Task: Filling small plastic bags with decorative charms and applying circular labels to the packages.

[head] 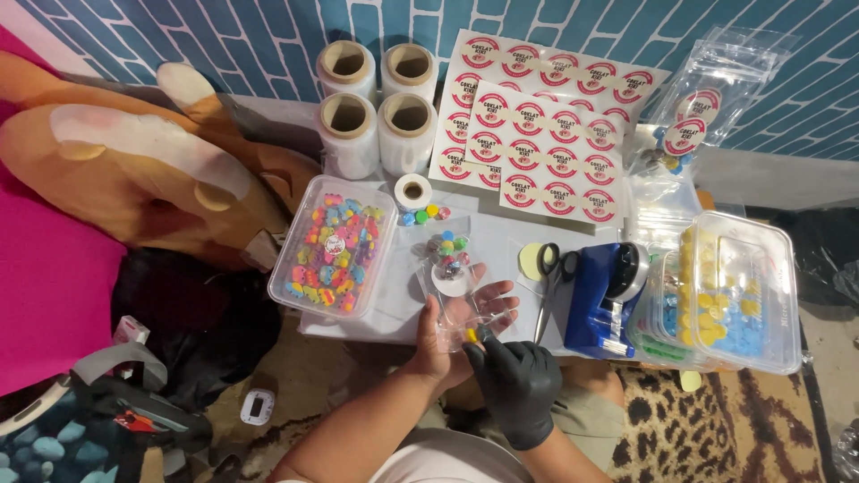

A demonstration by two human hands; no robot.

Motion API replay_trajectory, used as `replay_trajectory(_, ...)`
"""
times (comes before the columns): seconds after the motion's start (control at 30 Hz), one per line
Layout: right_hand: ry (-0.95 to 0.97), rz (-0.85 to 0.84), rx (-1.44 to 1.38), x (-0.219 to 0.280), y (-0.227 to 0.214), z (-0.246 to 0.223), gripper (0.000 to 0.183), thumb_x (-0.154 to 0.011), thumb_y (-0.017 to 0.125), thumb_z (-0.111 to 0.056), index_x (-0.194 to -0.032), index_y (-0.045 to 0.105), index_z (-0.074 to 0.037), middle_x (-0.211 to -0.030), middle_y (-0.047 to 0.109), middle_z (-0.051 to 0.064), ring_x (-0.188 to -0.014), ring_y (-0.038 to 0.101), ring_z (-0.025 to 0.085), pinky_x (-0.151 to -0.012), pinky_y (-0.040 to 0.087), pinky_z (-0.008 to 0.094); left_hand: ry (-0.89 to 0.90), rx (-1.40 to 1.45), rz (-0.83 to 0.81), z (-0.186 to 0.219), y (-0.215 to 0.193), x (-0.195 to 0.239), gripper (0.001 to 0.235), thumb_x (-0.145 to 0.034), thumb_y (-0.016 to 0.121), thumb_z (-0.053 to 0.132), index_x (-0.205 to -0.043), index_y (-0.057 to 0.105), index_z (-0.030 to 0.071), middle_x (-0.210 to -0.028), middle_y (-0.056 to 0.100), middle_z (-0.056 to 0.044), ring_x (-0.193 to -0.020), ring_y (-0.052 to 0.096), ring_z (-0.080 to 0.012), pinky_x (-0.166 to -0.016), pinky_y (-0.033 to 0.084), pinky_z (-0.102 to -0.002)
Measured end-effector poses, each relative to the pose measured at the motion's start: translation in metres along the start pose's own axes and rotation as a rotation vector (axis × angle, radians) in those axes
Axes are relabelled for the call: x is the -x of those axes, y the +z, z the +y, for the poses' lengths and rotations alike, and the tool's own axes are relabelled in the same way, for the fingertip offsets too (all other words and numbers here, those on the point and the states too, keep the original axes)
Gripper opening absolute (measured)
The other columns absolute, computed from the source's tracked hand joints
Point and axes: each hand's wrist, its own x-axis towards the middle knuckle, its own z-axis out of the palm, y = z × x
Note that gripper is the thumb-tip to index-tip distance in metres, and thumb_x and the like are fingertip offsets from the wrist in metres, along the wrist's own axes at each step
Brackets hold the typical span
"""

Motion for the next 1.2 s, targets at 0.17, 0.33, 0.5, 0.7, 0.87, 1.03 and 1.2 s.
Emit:
replay_trajectory(0.17, -0.026, -0.065, 0.031, 0.007, 0.008, 0.001, 0.028, -0.091, 0.077, -0.045, -0.114, 0.077, -0.03, -0.059, 0.053, 0.001, -0.053, 0.052, 0.027, -0.051, 0.042, 0.039, -0.004, 0.003, -0.009, 0.002, 0.002, 0.002, 0.104, -0.083, 0.064, 0.069, -0.16, 0.029, 0.008, -0.147, 0.052, -0.025, -0.129, 0.058, -0.0366, -0.114, 0.046, -0.047)
replay_trajectory(0.33, -0.054, -0.12, -0.031, 0.002, 0.001, -0.001, 0.029, -0.09, 0.077, -0.036, -0.117, 0.077, -0.025, -0.06, 0.055, 0.003, -0.053, 0.052, 0.027, -0.053, 0.044, 0.039, -0.014, 0.038, -0.052, 0.005, -0.002, 0.002, 0.101, -0.086, 0.061, 0.067, -0.161, 0.028, 0.009, -0.149, 0.049, -0.026, -0.132, 0.055, -0.0379, -0.116, 0.044, -0.049)
replay_trajectory(0.5, -0.098, -0.154, -0.056, 0.003, 0.0, -0.001, 0.032, -0.093, 0.071, -0.032, -0.123, 0.075, -0.023, -0.059, 0.055, 0.005, -0.051, 0.051, 0.028, -0.053, 0.043, 0.042, -0.036, 0.066, -0.054, 0.005, -0.006, 0.003, 0.098, -0.084, 0.065, 0.066, -0.159, 0.033, 0.011, -0.15, 0.049, -0.027, -0.132, 0.056, -0.0402, -0.116, 0.043, -0.049)
replay_trajectory(0.7, -0.14, -0.129, -0.14, 0.006, -0.004, 0.002, 0.025, -0.093, 0.073, -0.033, -0.117, 0.078, -0.027, -0.063, 0.057, 0.004, -0.054, 0.05, 0.028, -0.054, 0.043, 0.04, -0.024, 0.141, -0.108, 0.005, -0.01, 0.001, 0.091, -0.088, 0.065, 0.062, -0.157, 0.035, 0.01, -0.149, 0.049, -0.028, -0.132, 0.056, -0.0408, -0.119, 0.04, -0.05)
replay_trajectory(0.87, -0.139, -0.134, -0.216, -0.004, -0.012, -0.007, 0.026, -0.091, 0.073, -0.033, -0.112, 0.078, -0.019, -0.065, 0.063, 0.005, -0.053, 0.054, 0.028, -0.053, 0.043, 0.04, -0.027, 0.165, -0.172, 0.0, -0.028, -0.003, 0.091, -0.092, 0.061, 0.063, -0.16, 0.034, 0.01, -0.152, 0.046, -0.028, -0.135, 0.053, -0.0419, -0.123, 0.036, -0.052)
replay_trajectory(1.03, -0.174, -0.239, -0.147, 0.0, -0.014, -0.006, 0.053, -0.092, 0.068, -0.049, -0.131, 0.07, -0.013, -0.065, 0.063, 0.009, -0.052, 0.055, 0.031, -0.051, 0.041, 0.043, -0.028, 0.153, -0.138, -0.001, -0.028, -0.002, 0.087, -0.09, 0.063, 0.061, -0.157, 0.039, 0.01, -0.148, 0.05, -0.028, -0.129, 0.059, -0.041, -0.12, 0.041, -0.052)
replay_trajectory(1.2, -0.11, -0.302, -0.136, -0.002, -0.015, -0.01, 0.067, -0.088, 0.068, -0.055, -0.133, 0.064, -0.006, -0.065, 0.059, 0.008, -0.056, 0.055, 0.032, -0.053, 0.043, 0.043, -0.034, 0.183, -0.094, -0.002, -0.031, -0.001, 0.097, -0.086, 0.066, 0.06, -0.161, 0.031, 0.008, -0.149, 0.046, -0.032, -0.127, 0.057, -0.0451, -0.119, 0.039, -0.056)
